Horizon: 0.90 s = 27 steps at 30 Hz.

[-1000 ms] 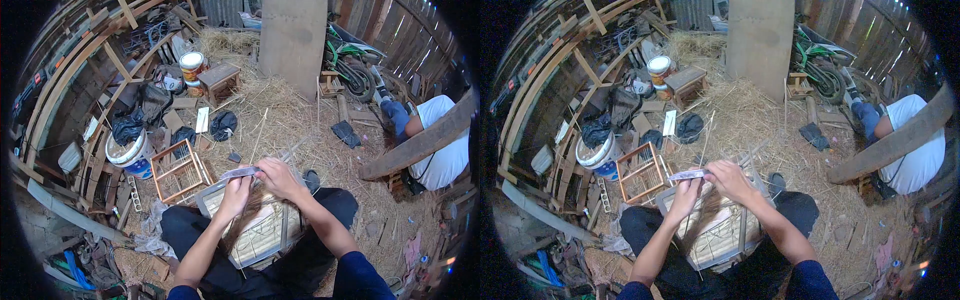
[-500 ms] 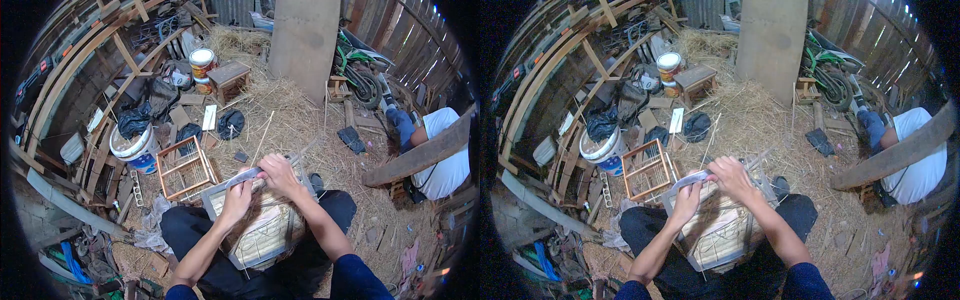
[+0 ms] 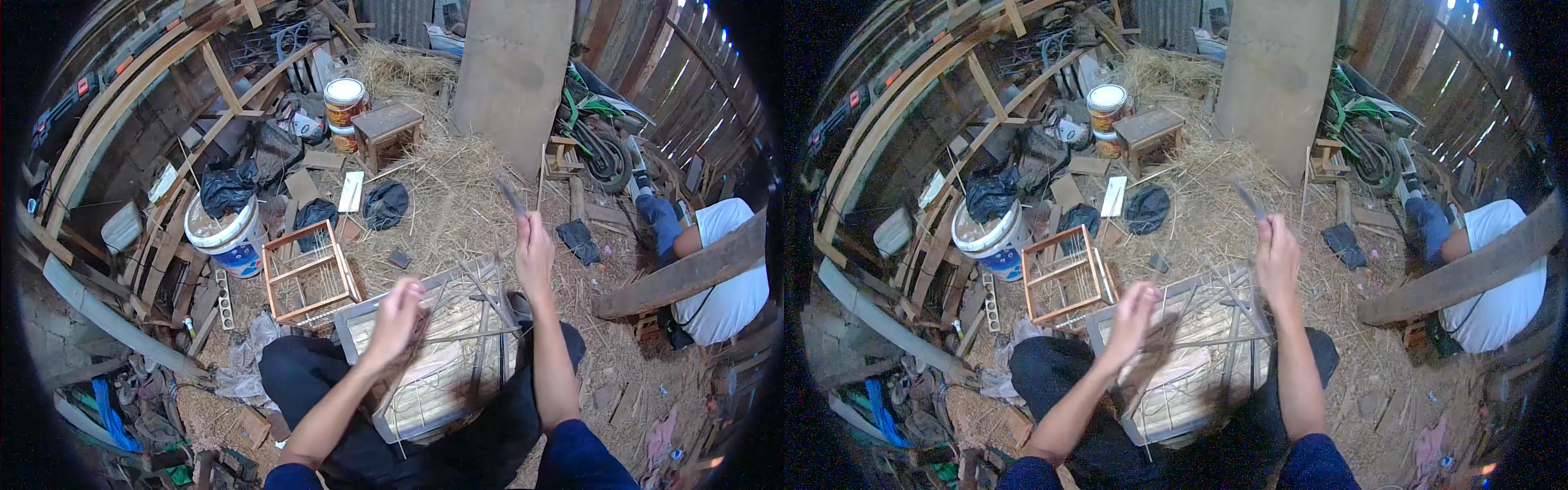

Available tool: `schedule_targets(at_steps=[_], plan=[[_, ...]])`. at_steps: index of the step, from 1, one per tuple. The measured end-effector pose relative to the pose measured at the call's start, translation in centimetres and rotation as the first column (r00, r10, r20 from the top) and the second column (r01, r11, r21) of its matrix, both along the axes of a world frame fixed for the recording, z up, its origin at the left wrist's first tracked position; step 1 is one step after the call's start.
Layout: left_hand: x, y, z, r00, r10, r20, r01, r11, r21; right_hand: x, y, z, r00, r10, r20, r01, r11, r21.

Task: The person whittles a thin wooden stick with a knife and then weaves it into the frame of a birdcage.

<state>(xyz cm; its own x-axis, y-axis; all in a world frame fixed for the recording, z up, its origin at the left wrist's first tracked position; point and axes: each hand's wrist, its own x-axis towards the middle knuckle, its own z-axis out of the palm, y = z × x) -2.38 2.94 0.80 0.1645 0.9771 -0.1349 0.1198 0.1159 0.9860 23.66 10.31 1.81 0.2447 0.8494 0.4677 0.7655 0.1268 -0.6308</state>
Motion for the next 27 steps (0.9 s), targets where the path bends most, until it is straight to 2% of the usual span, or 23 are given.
schedule_targets(at_steps=[1,2,4,7,9,12,16,20,24,27], plan=[[-0.3,0.8,-0.2,0.997,0.069,0.045,-0.075,0.985,0.153,-0.3,-0.8,-0.2,0.999,-0.001,-0.035,0.000,1.000,-0.031],[-1.2,1.0,0.2,0.993,0.074,0.090,-0.074,0.997,-0.004,-0.5,-1.0,-0.4,0.999,0.013,-0.034,-0.015,0.998,-0.063],[-1.4,1.2,-0.4,0.961,0.123,0.248,-0.123,0.992,-0.015,-0.7,-1.8,-0.7,0.999,0.034,-0.034,-0.039,0.991,-0.128],[-0.4,1.3,-0.8,0.969,0.085,0.233,-0.094,0.995,0.031,-0.9,-2.2,-0.7,0.993,0.114,-0.018,-0.115,0.991,-0.068],[0.5,1.4,-0.6,0.959,0.096,0.268,-0.097,0.995,-0.010,-1.4,-2.8,-0.2,0.983,0.181,-0.041,-0.182,0.983,-0.027],[1.5,1.7,-0.5,0.954,0.086,0.288,-0.084,0.996,-0.020,-1.6,-3.2,-0.7,0.964,0.265,0.024,-0.266,0.963,0.050],[2.8,2.0,-0.8,0.957,0.083,0.277,-0.079,0.997,-0.026,-1.8,-3.7,-0.9,0.933,0.343,0.106,-0.344,0.939,-0.009],[3.6,2.0,-1.3,0.964,0.048,0.261,-0.048,0.999,-0.006,-2.0,-4.4,-0.8,0.909,0.403,0.105,-0.402,0.915,-0.028],[3.8,1.9,-1.5,0.973,0.020,0.228,-0.024,1.000,0.016,-1.8,-4.7,-1.6,0.881,0.454,0.136,-0.461,0.887,0.024],[4.0,1.9,-2.4,0.985,-0.014,0.174,0.003,0.998,0.066,-2.0,-4.9,-1.8,0.828,0.547,0.121,-0.548,0.836,-0.026]])
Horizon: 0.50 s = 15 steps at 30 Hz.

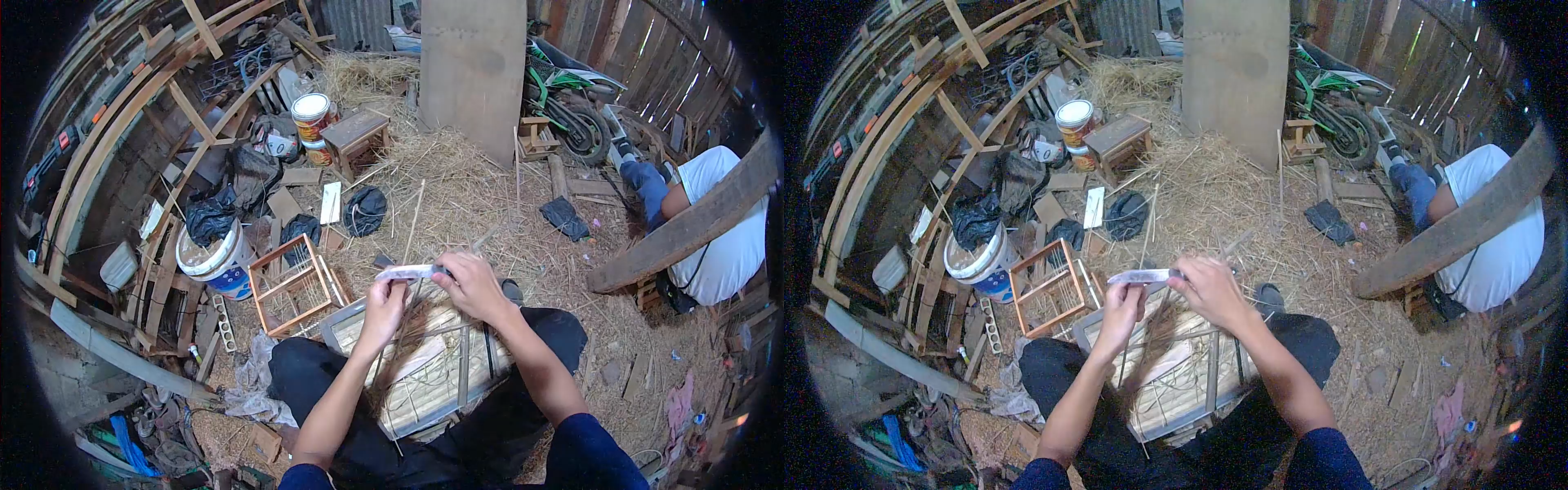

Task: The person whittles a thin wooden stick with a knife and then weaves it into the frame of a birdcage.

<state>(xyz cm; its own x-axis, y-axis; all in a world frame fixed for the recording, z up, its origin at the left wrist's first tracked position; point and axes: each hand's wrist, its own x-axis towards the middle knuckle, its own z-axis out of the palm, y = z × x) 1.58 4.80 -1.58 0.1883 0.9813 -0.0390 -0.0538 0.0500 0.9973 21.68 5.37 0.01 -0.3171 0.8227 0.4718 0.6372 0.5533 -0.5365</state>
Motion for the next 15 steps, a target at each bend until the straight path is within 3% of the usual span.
schedule_targets(at_steps=[7,10,13,15], plan=[[0.4,-1.2,0.3,0.998,-0.042,-0.052,0.041,0.999,-0.005,-1.7,-0.3,-0.5,0.995,0.079,-0.067,-0.083,0.996,-0.046],[-0.3,-1.1,0.4,0.991,-0.067,-0.113,0.055,0.993,-0.102,-1.9,-0.2,-0.1,0.996,0.090,-0.022,-0.092,0.993,-0.077],[-0.7,-1.2,-0.2,0.992,-0.018,-0.124,0.019,1.000,0.001,-2.6,0.1,-0.7,0.995,0.097,-0.033,-0.099,0.993,-0.066],[-1.2,-1.2,-0.1,0.992,-0.020,-0.125,0.016,0.999,-0.031,-2.9,0.3,-0.7,0.994,0.108,-0.019,-0.109,0.991,-0.075]])
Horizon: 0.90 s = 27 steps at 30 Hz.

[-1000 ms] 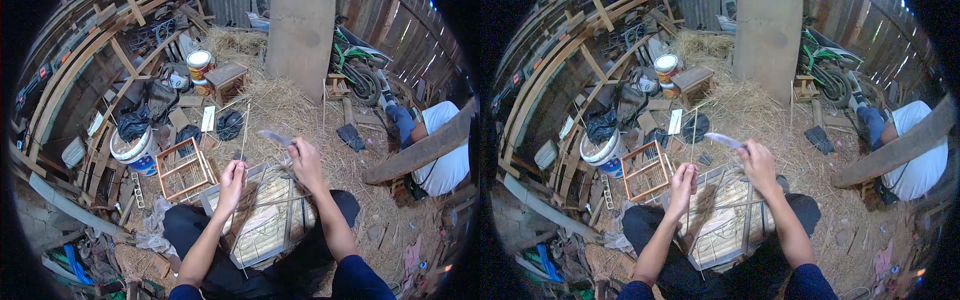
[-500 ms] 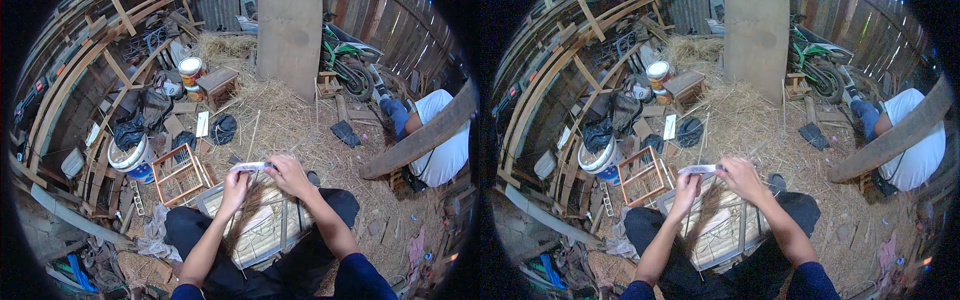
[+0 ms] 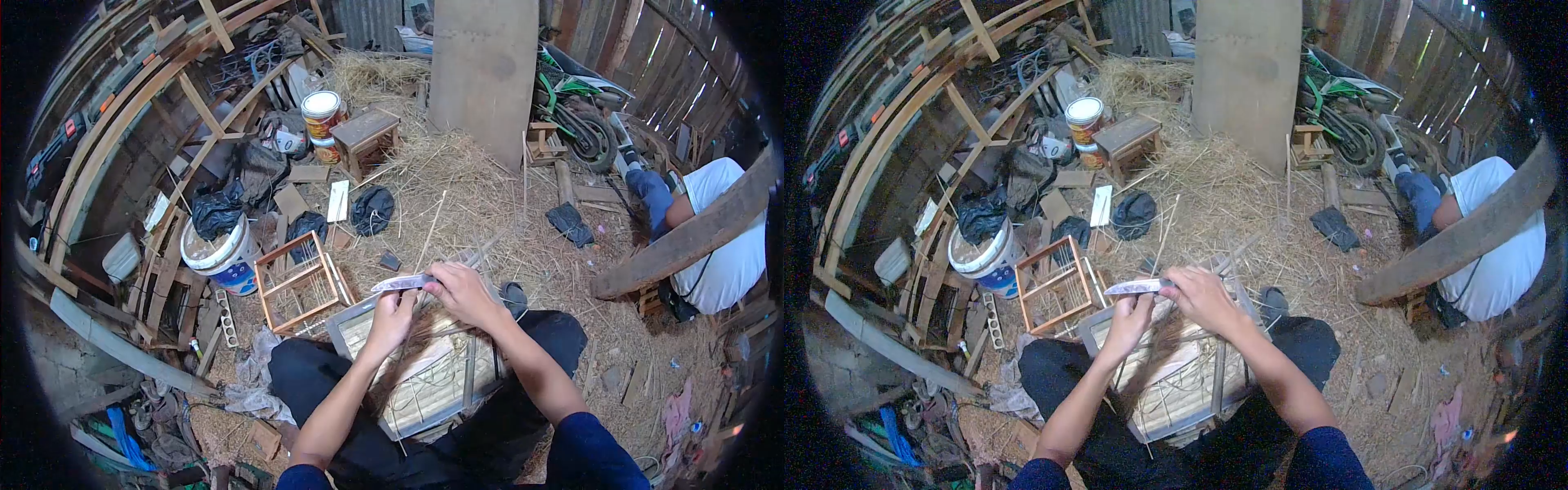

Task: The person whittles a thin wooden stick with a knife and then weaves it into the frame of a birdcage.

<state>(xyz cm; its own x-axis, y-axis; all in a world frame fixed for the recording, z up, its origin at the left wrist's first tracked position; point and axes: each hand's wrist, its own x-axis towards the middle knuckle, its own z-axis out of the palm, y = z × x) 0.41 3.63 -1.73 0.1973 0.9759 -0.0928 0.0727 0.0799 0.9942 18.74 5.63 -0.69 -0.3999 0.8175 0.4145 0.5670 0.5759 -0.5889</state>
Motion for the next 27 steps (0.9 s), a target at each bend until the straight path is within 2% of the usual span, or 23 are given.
schedule_targets(at_steps=[4,7,13,16,19,25,27], plan=[[-1.0,-0.1,0.6,0.999,0.001,-0.046,-0.003,0.999,-0.054,-0.8,0.1,0.5,1.000,0.015,0.022,-0.015,1.000,-0.020],[-1.6,-0.2,0.3,0.996,0.023,-0.083,-0.023,1.000,0.005,-1.4,0.5,-0.3,0.999,0.032,0.011,-0.031,0.999,-0.007],[-2.3,-0.3,0.0,0.997,0.071,0.026,-0.072,0.996,0.048,-2.4,1.0,-0.8,0.999,0.045,0.017,-0.046,0.997,0.061],[-2.6,-0.2,-0.3,0.997,0.081,-0.013,-0.080,0.993,0.084,-2.6,1.1,-0.4,0.999,0.021,0.028,-0.024,0.995,0.093],[-2.7,-0.1,0.4,0.996,0.059,-0.064,-0.057,0.998,0.033,-2.7,1.2,-0.2,0.998,-0.006,0.059,0.001,0.996,0.086],[-2.2,-0.4,0.4,0.988,0.076,-0.133,-0.054,0.985,0.163,-2.4,1.1,-0.1,0.997,-0.001,0.075,-0.005,0.997,0.071],[-2.0,-0.6,0.9,0.977,0.078,-0.200,-0.047,0.987,0.155,-2.2,0.9,-0.5,0.999,-0.008,0.043,0.005,0.998,0.059]])
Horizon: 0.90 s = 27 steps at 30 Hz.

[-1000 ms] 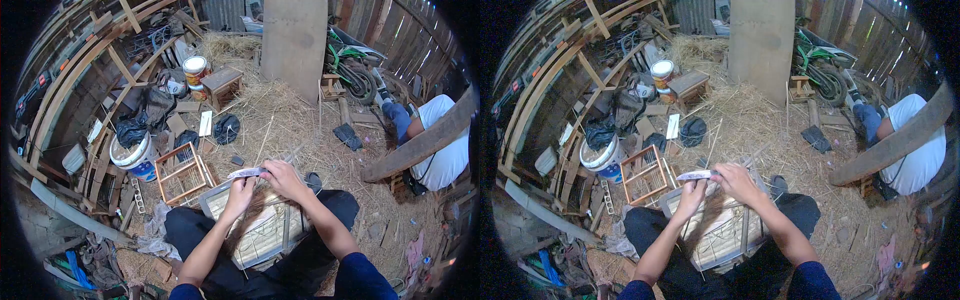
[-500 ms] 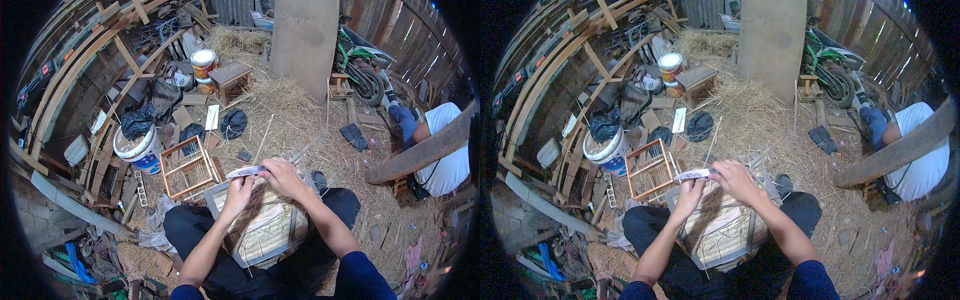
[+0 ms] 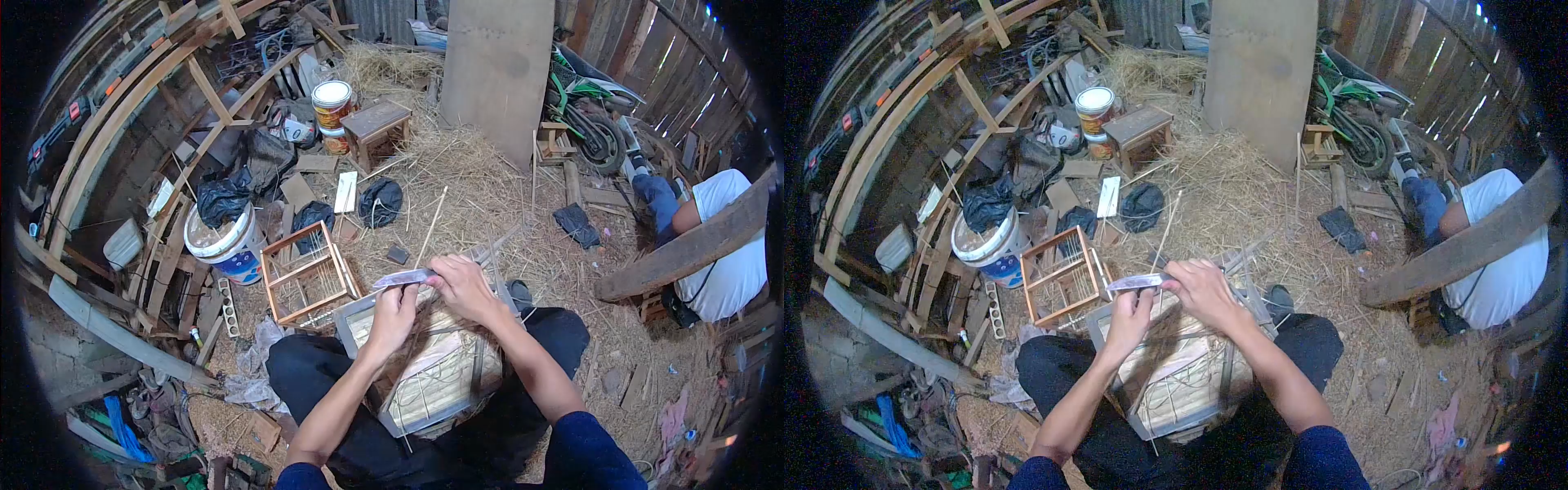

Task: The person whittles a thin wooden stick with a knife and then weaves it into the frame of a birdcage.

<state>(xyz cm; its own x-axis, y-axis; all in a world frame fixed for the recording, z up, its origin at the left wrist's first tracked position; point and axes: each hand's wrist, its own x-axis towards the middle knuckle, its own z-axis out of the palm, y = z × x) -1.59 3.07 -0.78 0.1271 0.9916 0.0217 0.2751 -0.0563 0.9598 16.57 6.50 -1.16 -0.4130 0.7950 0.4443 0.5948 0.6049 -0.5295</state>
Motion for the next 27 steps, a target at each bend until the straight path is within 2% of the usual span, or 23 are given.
schedule_targets(at_steps=[4,7,10,16,19,22,24,26,27], plan=[[0.4,-0.2,-0.3,0.998,0.000,-0.055,0.005,0.996,0.089,0.6,-0.5,0.1,0.999,-0.023,0.030,0.021,0.998,0.051],[0.9,-0.2,-0.9,0.998,-0.012,-0.064,0.018,0.995,0.095,1.0,-0.9,-0.3,0.999,-0.045,0.004,0.045,0.997,0.061],[1.5,-0.5,-0.7,0.999,-0.021,-0.038,0.023,0.997,0.076,1.8,-1.4,0.1,0.997,-0.047,0.067,0.047,0.999,0.003],[2.0,-0.2,-0.8,0.998,-0.045,-0.054,0.047,0.998,0.050,2.3,-1.5,0.0,0.997,-0.068,0.042,0.068,0.998,-0.004],[2.2,-0.1,-0.6,0.999,-0.020,-0.048,0.022,0.999,0.044,2.3,-1.3,0.4,0.994,-0.069,0.085,0.073,0.996,-0.041],[2.3,-0.1,0.1,0.999,-0.002,-0.047,0.005,0.998,0.065,2.3,-0.7,0.2,0.994,-0.102,0.030,0.103,0.994,-0.039],[2.5,-2.4,-0.9,0.990,-0.140,-0.033,0.143,0.981,0.133,4.6,1.7,0.0,0.884,-0.468,-0.007,0.454,0.861,-0.228],[3.6,-4.6,-0.7,0.965,-0.253,-0.063,0.260,0.955,0.145,9.4,4.5,0.3,0.775,-0.632,-0.007,0.613,0.753,-0.239],[3.9,-5.1,0.0,0.951,-0.292,-0.106,0.303,0.945,0.123,9.9,4.8,0.7,0.750,-0.658,-0.069,0.633,0.744,-0.211]])
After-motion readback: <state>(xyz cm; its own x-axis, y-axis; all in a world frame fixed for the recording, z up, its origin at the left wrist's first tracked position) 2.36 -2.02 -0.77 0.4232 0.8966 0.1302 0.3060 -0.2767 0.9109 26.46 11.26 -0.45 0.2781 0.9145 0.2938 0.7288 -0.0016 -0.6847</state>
